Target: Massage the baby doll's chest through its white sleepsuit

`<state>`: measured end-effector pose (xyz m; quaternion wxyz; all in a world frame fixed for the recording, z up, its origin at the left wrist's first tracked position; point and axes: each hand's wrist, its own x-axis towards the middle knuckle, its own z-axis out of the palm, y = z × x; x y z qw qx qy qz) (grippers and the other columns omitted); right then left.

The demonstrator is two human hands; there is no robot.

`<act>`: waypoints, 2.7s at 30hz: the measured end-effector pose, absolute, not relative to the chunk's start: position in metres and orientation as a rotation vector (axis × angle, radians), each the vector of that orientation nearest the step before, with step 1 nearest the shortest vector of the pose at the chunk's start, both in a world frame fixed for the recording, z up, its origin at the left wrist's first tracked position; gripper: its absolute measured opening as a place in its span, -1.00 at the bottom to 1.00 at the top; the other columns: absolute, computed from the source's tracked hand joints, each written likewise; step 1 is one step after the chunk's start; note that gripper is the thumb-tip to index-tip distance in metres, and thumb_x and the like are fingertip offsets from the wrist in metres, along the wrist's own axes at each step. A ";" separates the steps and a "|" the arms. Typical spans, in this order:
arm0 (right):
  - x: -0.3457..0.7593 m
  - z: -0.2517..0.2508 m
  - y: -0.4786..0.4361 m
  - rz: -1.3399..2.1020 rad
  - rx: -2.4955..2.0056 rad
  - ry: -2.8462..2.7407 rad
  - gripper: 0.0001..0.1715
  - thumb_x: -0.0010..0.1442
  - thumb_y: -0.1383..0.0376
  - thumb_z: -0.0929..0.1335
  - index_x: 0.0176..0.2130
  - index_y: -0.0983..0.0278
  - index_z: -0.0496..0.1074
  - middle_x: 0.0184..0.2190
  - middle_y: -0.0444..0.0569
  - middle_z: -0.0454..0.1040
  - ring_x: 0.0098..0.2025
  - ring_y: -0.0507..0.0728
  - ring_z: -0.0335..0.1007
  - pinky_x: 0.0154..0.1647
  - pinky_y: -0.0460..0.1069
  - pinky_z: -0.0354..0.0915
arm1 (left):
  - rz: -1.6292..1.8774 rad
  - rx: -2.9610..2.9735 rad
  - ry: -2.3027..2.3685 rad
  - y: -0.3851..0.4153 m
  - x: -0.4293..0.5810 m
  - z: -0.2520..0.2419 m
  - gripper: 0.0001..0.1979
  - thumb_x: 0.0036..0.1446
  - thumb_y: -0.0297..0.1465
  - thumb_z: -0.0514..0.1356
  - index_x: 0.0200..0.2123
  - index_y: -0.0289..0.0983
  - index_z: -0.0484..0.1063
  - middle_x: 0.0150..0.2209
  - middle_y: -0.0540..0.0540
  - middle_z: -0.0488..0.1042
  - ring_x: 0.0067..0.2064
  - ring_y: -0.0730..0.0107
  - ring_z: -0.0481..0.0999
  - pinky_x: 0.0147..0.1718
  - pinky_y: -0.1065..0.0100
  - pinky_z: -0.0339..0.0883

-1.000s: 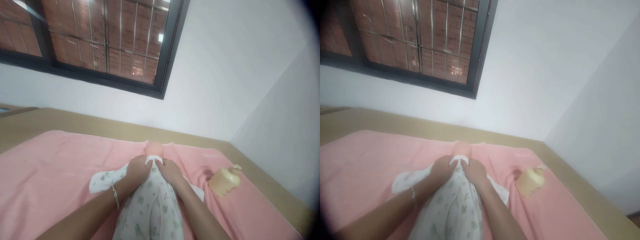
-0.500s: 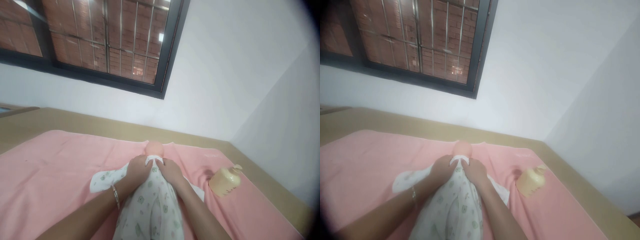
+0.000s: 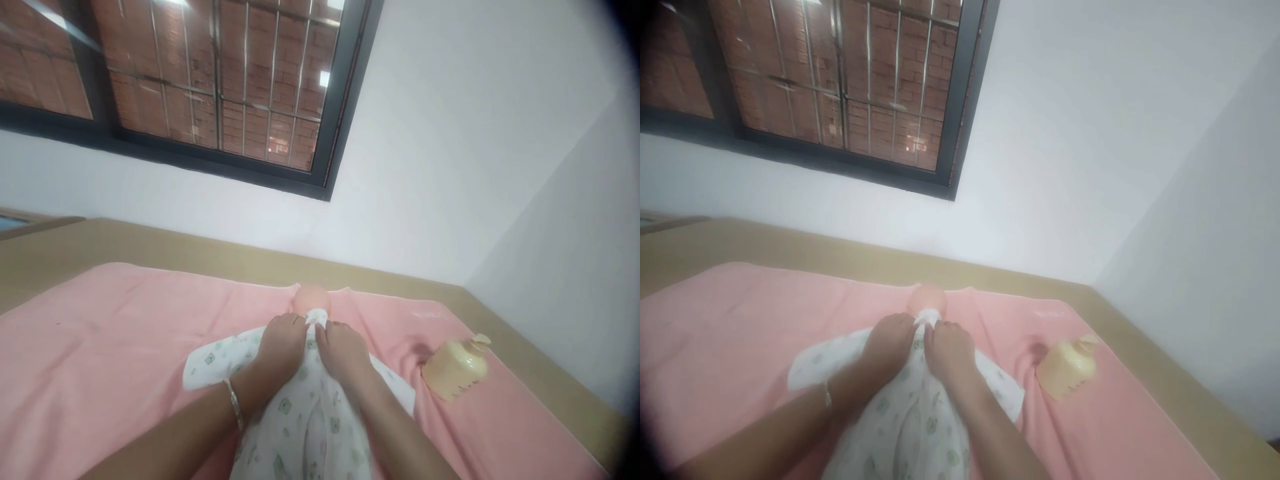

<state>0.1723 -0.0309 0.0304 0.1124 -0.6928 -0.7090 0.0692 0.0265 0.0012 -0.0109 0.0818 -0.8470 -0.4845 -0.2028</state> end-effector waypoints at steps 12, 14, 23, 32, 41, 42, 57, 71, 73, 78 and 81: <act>0.172 0.028 -0.034 0.163 -2.004 -2.076 -0.28 0.31 -0.01 -0.04 -0.23 0.33 0.46 -0.27 0.20 0.49 -0.21 0.25 0.39 -0.24 0.04 0.16 | -0.624 -2.528 -1.506 0.003 0.023 -0.010 -0.64 0.25 -0.40 -0.15 -0.39 -0.30 0.40 -0.39 -0.20 0.45 -0.32 0.21 0.39 -0.32 0.21 0.16; 0.178 0.033 -0.030 0.353 -2.031 -2.057 -0.23 0.31 -0.02 -0.07 -0.22 0.34 0.47 -0.24 0.20 0.50 -0.21 0.23 0.40 -0.24 0.03 0.17 | -0.641 -2.538 -1.409 0.003 0.025 -0.011 -0.67 0.23 -0.45 -0.14 -0.38 -0.30 0.40 -0.37 -0.21 0.44 -0.28 0.21 0.39 -0.28 0.21 0.15; 0.170 0.033 -0.044 0.196 -1.887 -2.174 -0.30 0.32 -0.01 -0.04 -0.19 0.32 0.44 -0.23 0.17 0.48 -0.16 0.22 0.36 -0.18 0.02 0.13 | -0.699 -2.567 -1.540 0.010 0.021 -0.019 -0.64 0.25 -0.36 -0.16 -0.43 -0.28 0.37 -0.41 -0.15 0.44 -0.33 0.27 0.39 -0.30 0.26 0.17; 0.182 0.026 -0.023 0.419 -1.990 -2.076 -0.17 0.30 -0.06 -0.11 -0.20 0.35 0.46 -0.24 0.19 0.49 -0.23 0.20 0.39 -0.27 0.00 0.15 | -0.684 -2.497 -1.701 0.006 0.026 -0.008 -0.63 0.24 -0.31 -0.12 -0.46 -0.30 0.38 -0.43 -0.16 0.45 -0.36 0.26 0.40 -0.35 0.26 0.16; 0.179 0.022 -0.023 0.355 -1.989 -2.053 -0.16 0.29 -0.08 -0.12 -0.27 0.31 0.47 -0.30 0.15 0.49 -0.28 0.19 0.39 -0.33 -0.01 0.13 | -0.775 -2.523 -1.323 0.011 0.023 -0.022 -0.66 0.22 -0.46 -0.13 -0.41 -0.28 0.42 -0.40 -0.15 0.46 -0.33 0.25 0.39 -0.30 0.24 0.17; 0.183 0.022 -0.019 0.435 -1.970 -2.052 -0.15 0.29 -0.07 -0.12 -0.27 0.32 0.47 -0.29 0.14 0.50 -0.26 0.19 0.39 -0.33 -0.02 0.13 | -0.816 -2.499 -1.341 0.011 0.024 -0.022 -0.67 0.22 -0.45 -0.12 -0.41 -0.28 0.41 -0.39 -0.14 0.46 -0.32 0.25 0.39 -0.29 0.24 0.18; 0.177 0.022 -0.023 0.361 -2.028 -2.044 -0.12 0.29 -0.07 -0.15 -0.26 0.35 0.46 -0.29 0.19 0.49 -0.27 0.20 0.38 -0.31 0.01 0.13 | -0.856 -2.529 -1.548 0.010 0.022 -0.014 -0.63 0.25 -0.35 -0.16 -0.43 -0.29 0.38 -0.37 -0.14 0.45 -0.29 0.25 0.39 -0.24 0.25 0.19; 0.180 0.023 -0.023 0.411 -1.963 -1.998 -0.16 0.25 -0.15 -0.07 -0.25 0.33 0.46 -0.28 0.16 0.49 -0.26 0.20 0.37 -0.31 0.00 0.12 | -0.816 -2.621 -1.790 0.011 0.019 -0.004 -0.68 0.20 -0.27 -0.08 -0.45 -0.26 0.36 -0.40 -0.10 0.46 -0.35 0.28 0.39 -0.34 0.30 0.17; 0.172 0.028 -0.032 0.271 -1.909 -2.016 -0.19 0.25 -0.14 -0.06 -0.23 0.33 0.45 -0.28 0.17 0.48 -0.24 0.21 0.35 -0.26 0.01 0.11 | -0.738 -2.712 -1.847 0.012 0.016 -0.002 -0.66 0.20 -0.24 -0.09 -0.46 -0.25 0.37 -0.41 -0.09 0.47 -0.40 0.30 0.39 -0.42 0.33 0.14; 0.169 0.028 -0.034 0.249 -1.930 -2.040 -0.16 0.25 -0.14 -0.06 -0.24 0.35 0.45 -0.29 0.20 0.47 -0.23 0.23 0.35 -0.26 0.02 0.11 | -0.691 -2.667 -1.746 0.013 0.017 -0.004 -0.67 0.19 -0.31 -0.11 -0.49 -0.27 0.35 -0.43 -0.11 0.46 -0.38 0.30 0.38 -0.39 0.32 0.13; 0.183 0.020 -0.017 0.478 -1.976 -2.026 -0.11 0.25 -0.15 -0.10 -0.25 0.35 0.47 -0.28 0.19 0.49 -0.25 0.21 0.38 -0.31 0.00 0.13 | -0.715 -2.607 -1.742 0.013 0.021 -0.004 -0.74 0.14 -0.36 -0.07 -0.51 -0.27 0.32 -0.44 -0.10 0.43 -0.38 0.33 0.37 -0.37 0.33 0.13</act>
